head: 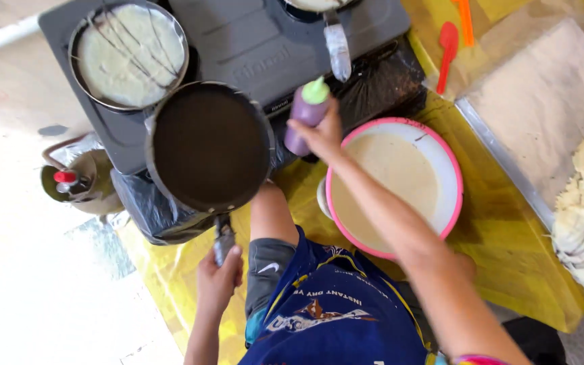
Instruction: Preparing and cooking crepes by pouring batter into a pan, spreading it thin, and stacking the finished products.
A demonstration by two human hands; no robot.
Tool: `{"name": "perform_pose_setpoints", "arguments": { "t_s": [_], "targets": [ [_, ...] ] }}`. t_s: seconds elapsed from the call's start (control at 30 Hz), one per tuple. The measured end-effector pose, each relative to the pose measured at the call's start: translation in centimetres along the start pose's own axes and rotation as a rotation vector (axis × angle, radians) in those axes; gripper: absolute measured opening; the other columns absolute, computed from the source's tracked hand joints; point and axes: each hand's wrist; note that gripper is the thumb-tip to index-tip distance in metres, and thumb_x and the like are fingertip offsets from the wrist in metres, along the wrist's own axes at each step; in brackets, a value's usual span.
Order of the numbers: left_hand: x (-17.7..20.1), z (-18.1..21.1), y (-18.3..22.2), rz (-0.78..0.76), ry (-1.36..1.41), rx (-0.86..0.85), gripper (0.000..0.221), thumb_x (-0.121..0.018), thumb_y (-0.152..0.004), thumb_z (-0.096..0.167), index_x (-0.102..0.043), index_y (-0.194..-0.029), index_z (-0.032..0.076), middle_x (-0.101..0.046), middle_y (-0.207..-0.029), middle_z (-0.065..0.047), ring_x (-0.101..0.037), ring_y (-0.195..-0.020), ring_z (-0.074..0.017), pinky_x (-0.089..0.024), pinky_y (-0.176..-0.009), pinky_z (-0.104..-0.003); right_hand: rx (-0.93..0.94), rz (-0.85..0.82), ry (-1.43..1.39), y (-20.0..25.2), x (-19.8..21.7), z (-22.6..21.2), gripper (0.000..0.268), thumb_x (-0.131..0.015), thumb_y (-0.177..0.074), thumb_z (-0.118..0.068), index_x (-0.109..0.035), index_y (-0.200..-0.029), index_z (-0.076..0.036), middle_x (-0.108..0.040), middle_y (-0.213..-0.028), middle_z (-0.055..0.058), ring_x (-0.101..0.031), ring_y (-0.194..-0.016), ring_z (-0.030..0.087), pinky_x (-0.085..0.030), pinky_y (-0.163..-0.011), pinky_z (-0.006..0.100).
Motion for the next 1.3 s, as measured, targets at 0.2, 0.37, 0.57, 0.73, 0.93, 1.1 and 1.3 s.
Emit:
{"name": "perform_pose_setpoints", "arguments": {
  "t_s": [0.2, 0.37, 0.57, 0.73, 0.93, 1.1, 1.3],
  "targets": [
    [-6.2, -3.0, -2.8, -0.381, -0.097, 0.129, 0.043, -0.074, -0.093, 0.037, -0.065, -0.061, 0.010, -0.054, -0.036, -0.010, -0.052, -0.031, -0.0206, -0.041, -0.035, -0.030, -0.309, -0.835, 0.935, 4.6, 18.5, -23.1, 0.092, -0.083, -0.057, -0.071, -0.061, -0.121, -0.009, -0.072, -0.116, 0.021, -0.068, -0.115, 0.044, -0.051, -0.097, 0.056],
    [-14.8, -6.5, -2.1, -0.726, -0.047, 0.212, 0.034, -0.074, -0.093, 0.030, -0.067, -0.079, 0.000, -0.060, -0.050, -0.016, -0.059, -0.035, -0.0221, -0.048, -0.031, -0.032, -0.196, -1.033, 1.437, 9.4, 24.6, -13.6, 0.086, -0.074, -0.056, -0.074, -0.067, -0.122, -0.020, -0.078, -0.097, 0.010, -0.076, -0.097, 0.036, -0.056, -0.080, 0.053],
    [-18.8, -5.6, 0.6, -0.876, -0.082, 0.212, 0.035, -0.074, -0.093, 0.028, -0.066, -0.080, -0.003, -0.060, -0.051, -0.015, -0.055, -0.033, -0.0190, -0.047, -0.030, -0.028, -0.288, -0.894, 1.532, 12.5, 29.3, -16.2, 0.071, -0.077, -0.062, -0.053, -0.069, -0.117, -0.009, -0.078, -0.099, 0.015, -0.075, -0.100, 0.038, -0.054, -0.084, 0.050],
    [-19.3, -5.2, 0.9, -0.904, -0.095, 0.216, 0.037, -0.077, -0.093, 0.030, -0.065, -0.080, -0.002, -0.059, -0.050, -0.014, -0.055, -0.033, -0.0178, -0.047, -0.029, -0.027, -0.492, -0.928, 1.504, 13.8, 32.2, -18.5, 0.067, -0.063, -0.076, -0.063, -0.076, -0.112, -0.009, -0.079, -0.106, 0.018, -0.074, -0.108, 0.038, -0.056, -0.091, 0.049],
    [-16.9, -2.2, 0.9, -0.894, -0.055, 0.211, 0.034, -0.074, -0.096, 0.027, -0.065, -0.083, -0.003, -0.059, -0.050, -0.014, -0.056, -0.033, -0.0180, -0.049, -0.030, -0.027, -0.548, -0.928, 1.415, 14.2, 32.4, -22.1, 0.092, -0.078, -0.062, -0.074, -0.065, -0.132, -0.016, -0.077, -0.115, 0.016, -0.072, -0.114, 0.039, -0.055, -0.095, 0.051],
    [-10.8, 0.7, -0.4, -0.580, -0.194, 0.070, 0.042, -0.076, -0.090, 0.038, -0.069, -0.066, 0.005, -0.061, -0.044, -0.012, -0.061, -0.037, -0.0197, -0.051, -0.039, -0.030, -0.441, -0.186, 0.830, 8.5, 30.9, -19.2, 0.095, -0.082, -0.073, -0.067, -0.051, -0.143, -0.010, -0.065, -0.130, 0.024, -0.059, -0.125, 0.044, -0.047, -0.104, 0.055],
    [-0.2, 0.7, -1.0, 0.218, -0.143, 0.070, 0.029, -0.077, -0.090, 0.029, -0.075, -0.101, 0.002, -0.067, -0.071, -0.012, -0.064, -0.064, -0.0185, -0.060, -0.060, -0.035, -0.118, -0.113, 0.098, 3.4, 10.1, -6.7, 0.099, -0.100, -0.055, -0.028, -0.047, -0.137, -0.015, -0.072, -0.122, 0.009, -0.070, -0.113, 0.024, -0.052, -0.099, 0.032]
  ]
}}
Point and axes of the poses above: each hand's wrist, its own y-axis away from the middle knuckle, its own x-axis out of the back of the hand, z = x × y
